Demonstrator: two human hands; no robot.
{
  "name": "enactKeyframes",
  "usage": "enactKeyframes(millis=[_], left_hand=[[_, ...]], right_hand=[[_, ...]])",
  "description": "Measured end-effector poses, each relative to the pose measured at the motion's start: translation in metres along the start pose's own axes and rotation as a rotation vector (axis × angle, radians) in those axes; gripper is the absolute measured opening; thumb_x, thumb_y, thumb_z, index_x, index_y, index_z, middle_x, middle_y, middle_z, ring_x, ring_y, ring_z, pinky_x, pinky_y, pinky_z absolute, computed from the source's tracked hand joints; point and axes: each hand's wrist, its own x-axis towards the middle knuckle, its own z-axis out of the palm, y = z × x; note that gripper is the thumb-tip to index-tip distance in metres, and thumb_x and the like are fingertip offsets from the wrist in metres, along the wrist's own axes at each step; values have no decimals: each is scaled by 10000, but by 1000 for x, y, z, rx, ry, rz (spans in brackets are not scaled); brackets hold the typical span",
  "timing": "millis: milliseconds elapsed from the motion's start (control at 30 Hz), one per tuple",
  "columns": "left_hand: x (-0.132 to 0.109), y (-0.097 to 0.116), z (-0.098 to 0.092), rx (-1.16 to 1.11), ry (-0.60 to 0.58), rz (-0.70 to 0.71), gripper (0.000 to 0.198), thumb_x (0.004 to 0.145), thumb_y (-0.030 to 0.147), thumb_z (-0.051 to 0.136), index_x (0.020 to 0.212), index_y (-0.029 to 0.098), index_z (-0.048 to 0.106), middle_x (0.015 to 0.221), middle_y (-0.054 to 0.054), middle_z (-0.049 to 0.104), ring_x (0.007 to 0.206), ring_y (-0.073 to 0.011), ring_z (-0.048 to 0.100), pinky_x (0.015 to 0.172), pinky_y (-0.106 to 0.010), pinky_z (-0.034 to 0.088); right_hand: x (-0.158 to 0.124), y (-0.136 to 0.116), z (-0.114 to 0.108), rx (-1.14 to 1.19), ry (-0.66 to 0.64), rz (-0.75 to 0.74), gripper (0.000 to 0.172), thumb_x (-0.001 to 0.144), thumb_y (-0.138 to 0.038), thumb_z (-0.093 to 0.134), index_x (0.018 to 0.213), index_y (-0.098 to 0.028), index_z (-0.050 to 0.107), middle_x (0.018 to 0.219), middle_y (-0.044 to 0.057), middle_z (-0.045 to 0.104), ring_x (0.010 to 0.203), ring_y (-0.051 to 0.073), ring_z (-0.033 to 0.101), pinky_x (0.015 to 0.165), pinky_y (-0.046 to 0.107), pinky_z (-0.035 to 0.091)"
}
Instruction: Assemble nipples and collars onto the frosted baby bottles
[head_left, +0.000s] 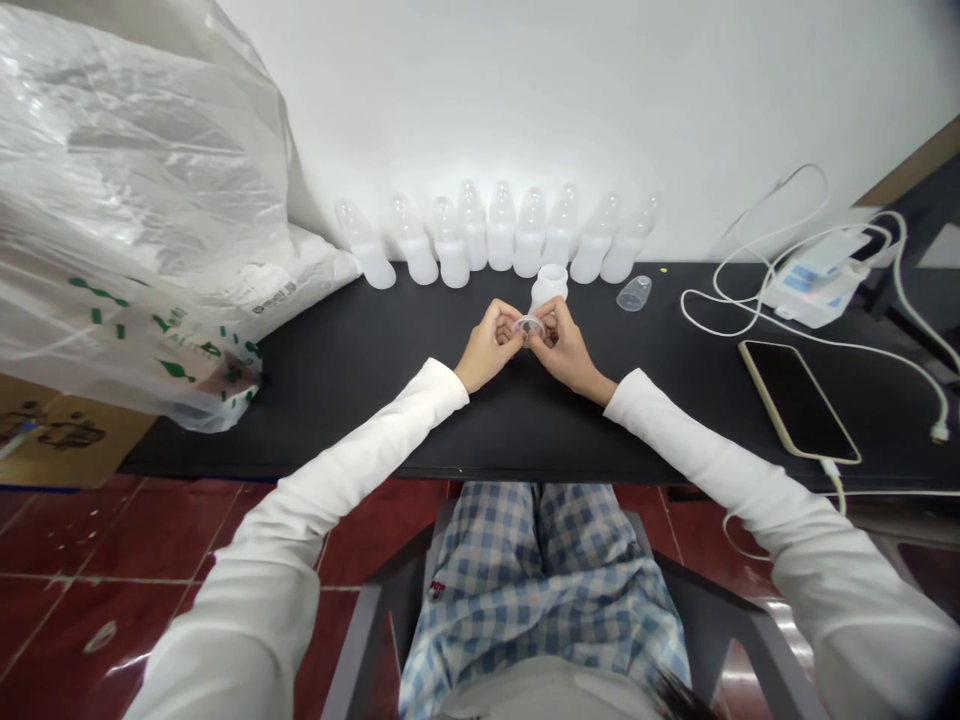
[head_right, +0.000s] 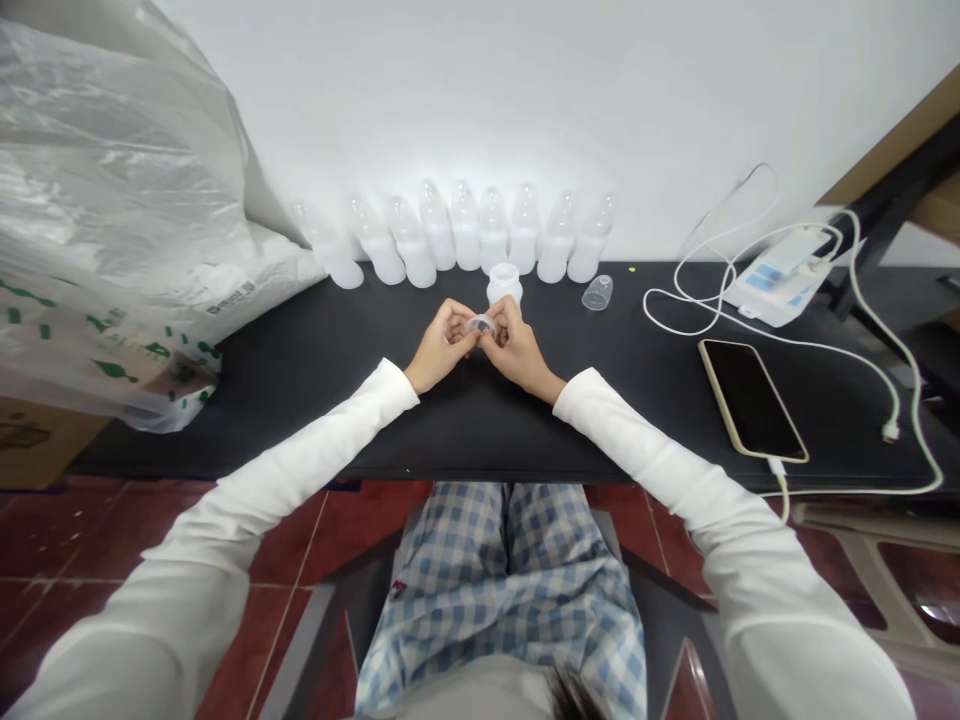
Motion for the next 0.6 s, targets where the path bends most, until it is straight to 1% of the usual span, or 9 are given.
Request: enactKeyframes(millis=[100, 267, 467, 600], left_hand=[[1, -2, -1, 27, 32, 9, 352, 848, 401, 792, 940, 213, 509, 718, 54, 576, 573, -56, 533, 527, -174, 428], [1, 0, -5, 71, 30, 59, 402, 844, 490, 772, 977, 226, 499, 753, 47, 571, 577, -69, 544, 522, -200, 447], [-3, 8, -1, 199, 47, 137, 353, 863, 441, 752, 940, 218, 488, 702, 65, 524, 583, -65, 492, 573, -219, 407], [-4, 9, 4, 195, 88, 129, 363, 866, 434, 751, 901, 225, 456, 708, 63, 511, 585, -74, 482, 574, -231, 398]], right_hand=[[1, 3, 0, 19, -36, -13, 327, 951, -538, 576, 1001, -249, 434, 708, -62, 497, 573, 110, 449, 546, 264, 365], [1, 5, -1, 33, -54, -26, 368, 980, -583, 526, 1107, -246, 451, 789, -29, 555, 656, 129, 532, 594, 276, 415], [0, -2, 1, -22, 2, -55, 326, 971, -562, 547, 1000, -243, 489, 772, -20, 567, 649, 135, 516, 589, 284, 421], [0, -6, 3, -53, 27, -34, 281, 970, -525, 545, 962, -249, 492, 735, -25, 549, 632, 141, 508, 580, 288, 406]])
